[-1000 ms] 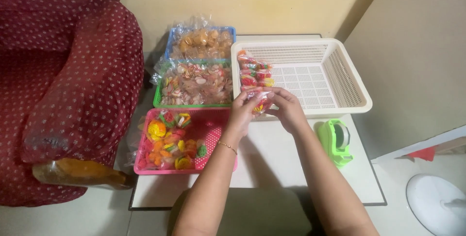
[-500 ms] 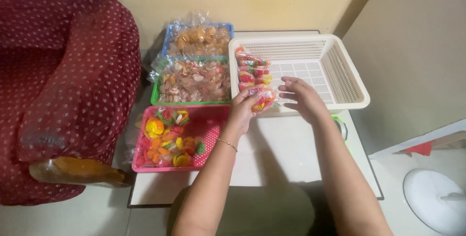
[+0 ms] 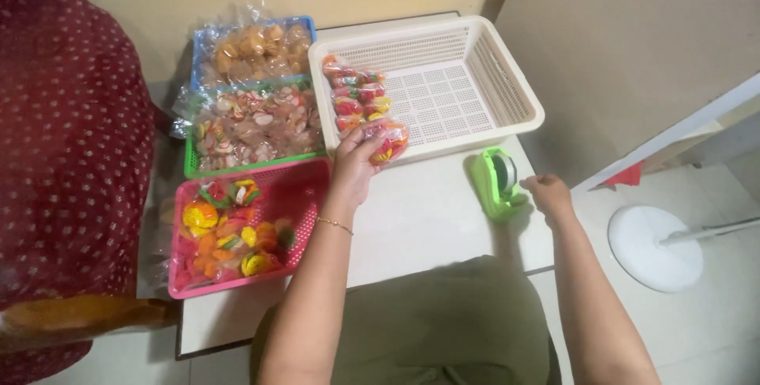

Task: Sorting small candies from trays into individual plastic bags and sealing them using a manual bag sealer.

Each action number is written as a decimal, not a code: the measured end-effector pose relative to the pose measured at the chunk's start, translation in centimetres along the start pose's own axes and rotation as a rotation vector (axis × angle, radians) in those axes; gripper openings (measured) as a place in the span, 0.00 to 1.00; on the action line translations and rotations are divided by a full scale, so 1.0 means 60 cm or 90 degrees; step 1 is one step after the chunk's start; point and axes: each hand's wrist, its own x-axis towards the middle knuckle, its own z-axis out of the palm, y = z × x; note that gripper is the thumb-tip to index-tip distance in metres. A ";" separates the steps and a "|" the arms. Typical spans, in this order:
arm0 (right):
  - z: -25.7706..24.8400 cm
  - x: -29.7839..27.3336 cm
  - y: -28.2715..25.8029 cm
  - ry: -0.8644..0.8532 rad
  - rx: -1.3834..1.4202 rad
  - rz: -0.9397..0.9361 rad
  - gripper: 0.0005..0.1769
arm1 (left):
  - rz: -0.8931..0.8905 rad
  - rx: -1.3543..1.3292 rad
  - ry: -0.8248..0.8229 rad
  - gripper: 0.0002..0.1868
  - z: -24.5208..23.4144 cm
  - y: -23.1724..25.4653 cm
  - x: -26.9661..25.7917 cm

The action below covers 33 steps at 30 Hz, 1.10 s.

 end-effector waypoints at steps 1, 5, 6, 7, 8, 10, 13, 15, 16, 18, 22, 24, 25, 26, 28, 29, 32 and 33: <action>-0.014 -0.060 -0.042 0.004 0.001 0.004 0.26 | -0.003 0.001 -0.004 0.19 0.002 -0.004 0.001; -0.044 -0.209 -0.158 -0.084 0.058 0.069 0.31 | -0.010 -0.005 -0.010 0.18 0.008 -0.007 -0.002; -0.045 -0.226 -0.173 -0.096 0.074 0.076 0.30 | -0.010 -0.003 -0.009 0.18 0.007 -0.006 -0.004; -0.039 -0.213 -0.162 -0.096 0.074 0.076 0.30 | -0.010 -0.003 -0.009 0.18 0.006 -0.006 -0.002; -0.033 -0.201 -0.151 -0.094 0.073 0.067 0.27 | -0.009 -0.007 -0.008 0.18 0.005 -0.006 -0.001; -0.026 -0.186 -0.134 -0.095 0.070 0.060 0.24 | -0.010 -0.010 -0.005 0.18 -0.002 -0.010 0.003; -0.031 -0.197 -0.148 -0.099 0.077 0.047 0.23 | -0.012 -0.010 0.000 0.18 -0.011 -0.012 0.008; -0.048 -0.234 -0.189 -0.116 0.113 0.067 0.25 | -0.005 0.002 -0.002 0.18 -0.010 -0.006 0.003; -0.050 -0.235 -0.188 -0.116 0.113 0.067 0.25 | -0.005 0.002 -0.001 0.18 -0.008 0.000 -0.001; -0.057 -0.238 -0.185 -0.125 0.102 0.061 0.26 | -0.001 0.011 -0.003 0.18 -0.001 0.009 -0.009; -0.065 -0.249 -0.170 -0.118 0.124 0.078 0.25 | 0.000 0.021 -0.004 0.18 0.004 0.013 -0.013; -0.063 -0.249 -0.161 -0.124 0.129 0.081 0.26 | 0.008 0.017 -0.008 0.18 0.004 0.012 -0.013; -0.057 -0.233 -0.141 -0.125 0.128 0.080 0.26 | 0.009 0.016 -0.006 0.18 0.004 0.013 -0.013; -0.052 -0.218 -0.121 -0.121 0.126 0.072 0.26 | 0.006 0.017 -0.003 0.18 0.004 0.013 -0.013; -0.045 -0.205 -0.100 -0.117 0.124 0.064 0.25 | 0.002 0.019 0.001 0.17 0.000 0.011 -0.013; -0.044 -0.206 -0.099 -0.114 0.137 0.069 0.25 | 0.004 0.014 0.003 0.17 -0.001 0.009 -0.010; -0.047 -0.215 -0.103 -0.119 0.147 0.068 0.26 | 0.005 0.011 0.006 0.18 -0.001 0.008 -0.007; -0.048 -0.220 -0.106 -0.126 0.145 0.064 0.26 | 0.003 0.014 0.008 0.18 -0.002 0.009 -0.007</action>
